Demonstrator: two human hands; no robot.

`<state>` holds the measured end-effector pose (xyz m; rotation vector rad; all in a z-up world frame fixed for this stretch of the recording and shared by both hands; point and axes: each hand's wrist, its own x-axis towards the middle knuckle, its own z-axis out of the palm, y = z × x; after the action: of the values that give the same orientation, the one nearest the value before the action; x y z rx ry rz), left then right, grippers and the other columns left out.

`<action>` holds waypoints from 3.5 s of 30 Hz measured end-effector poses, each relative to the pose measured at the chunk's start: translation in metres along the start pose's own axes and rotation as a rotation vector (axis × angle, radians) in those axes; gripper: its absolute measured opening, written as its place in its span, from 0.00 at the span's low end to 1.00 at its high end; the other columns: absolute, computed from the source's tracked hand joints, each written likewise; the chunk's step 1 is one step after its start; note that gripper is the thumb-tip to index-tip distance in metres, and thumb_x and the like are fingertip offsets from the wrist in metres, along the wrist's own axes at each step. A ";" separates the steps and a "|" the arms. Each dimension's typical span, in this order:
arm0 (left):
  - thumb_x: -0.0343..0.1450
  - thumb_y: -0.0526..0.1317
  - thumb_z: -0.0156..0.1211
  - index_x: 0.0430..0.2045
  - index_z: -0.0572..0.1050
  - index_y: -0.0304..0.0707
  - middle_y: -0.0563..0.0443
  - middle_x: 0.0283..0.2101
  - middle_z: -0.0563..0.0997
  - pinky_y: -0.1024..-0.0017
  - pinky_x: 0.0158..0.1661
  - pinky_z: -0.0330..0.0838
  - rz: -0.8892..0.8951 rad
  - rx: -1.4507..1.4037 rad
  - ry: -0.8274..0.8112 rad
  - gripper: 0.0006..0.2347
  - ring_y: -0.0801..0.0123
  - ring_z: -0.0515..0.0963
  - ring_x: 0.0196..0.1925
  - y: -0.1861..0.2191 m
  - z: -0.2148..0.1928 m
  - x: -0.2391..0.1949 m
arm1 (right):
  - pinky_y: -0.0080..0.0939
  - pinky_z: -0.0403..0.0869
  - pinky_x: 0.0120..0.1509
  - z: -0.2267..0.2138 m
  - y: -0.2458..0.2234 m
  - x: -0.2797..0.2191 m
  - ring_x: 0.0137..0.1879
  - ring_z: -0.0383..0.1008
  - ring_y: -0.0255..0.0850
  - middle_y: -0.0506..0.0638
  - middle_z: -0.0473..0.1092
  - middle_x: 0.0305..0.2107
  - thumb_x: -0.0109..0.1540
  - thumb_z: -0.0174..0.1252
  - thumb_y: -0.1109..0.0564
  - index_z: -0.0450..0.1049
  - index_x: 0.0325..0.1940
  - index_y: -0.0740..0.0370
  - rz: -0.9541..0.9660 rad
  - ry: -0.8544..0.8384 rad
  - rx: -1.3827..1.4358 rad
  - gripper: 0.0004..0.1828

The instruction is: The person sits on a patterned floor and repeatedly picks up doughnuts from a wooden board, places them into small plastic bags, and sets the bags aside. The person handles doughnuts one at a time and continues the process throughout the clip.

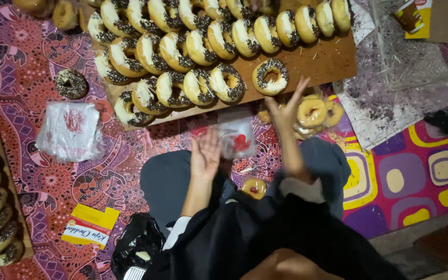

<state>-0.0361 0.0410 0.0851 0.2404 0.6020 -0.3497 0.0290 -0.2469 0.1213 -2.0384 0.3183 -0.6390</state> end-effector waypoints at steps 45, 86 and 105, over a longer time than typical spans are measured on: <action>0.80 0.38 0.50 0.46 0.80 0.31 0.36 0.38 0.84 0.64 0.47 0.77 0.297 1.543 -0.521 0.11 0.55 0.86 0.41 -0.050 0.085 -0.159 | 0.47 0.71 0.39 -0.130 -0.193 -0.088 0.36 0.75 0.48 0.52 0.73 0.30 0.56 0.66 0.53 0.79 0.44 0.61 -0.976 -0.732 -0.433 0.15; 0.77 0.39 0.51 0.44 0.79 0.35 0.35 0.31 0.82 0.57 0.33 0.78 0.514 1.729 -0.432 0.10 0.45 0.84 0.33 -0.012 0.082 -0.209 | 0.48 0.76 0.48 -0.112 -0.190 -0.131 0.44 0.77 0.50 0.55 0.73 0.38 0.63 0.61 0.54 0.76 0.52 0.65 -0.821 -0.839 -0.259 0.17; 0.77 0.40 0.52 0.43 0.78 0.35 0.33 0.28 0.80 0.51 0.31 0.75 0.585 1.824 -0.527 0.10 0.41 0.81 0.30 -0.010 0.071 -0.194 | 0.45 0.75 0.46 -0.104 -0.202 -0.134 0.42 0.75 0.47 0.53 0.71 0.34 0.63 0.62 0.54 0.75 0.46 0.65 -0.865 -0.884 -0.340 0.13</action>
<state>-0.1535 0.0573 0.2552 1.9523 -0.4959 -0.2760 -0.1461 -0.1541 0.2948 -2.5285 -1.0784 -0.0988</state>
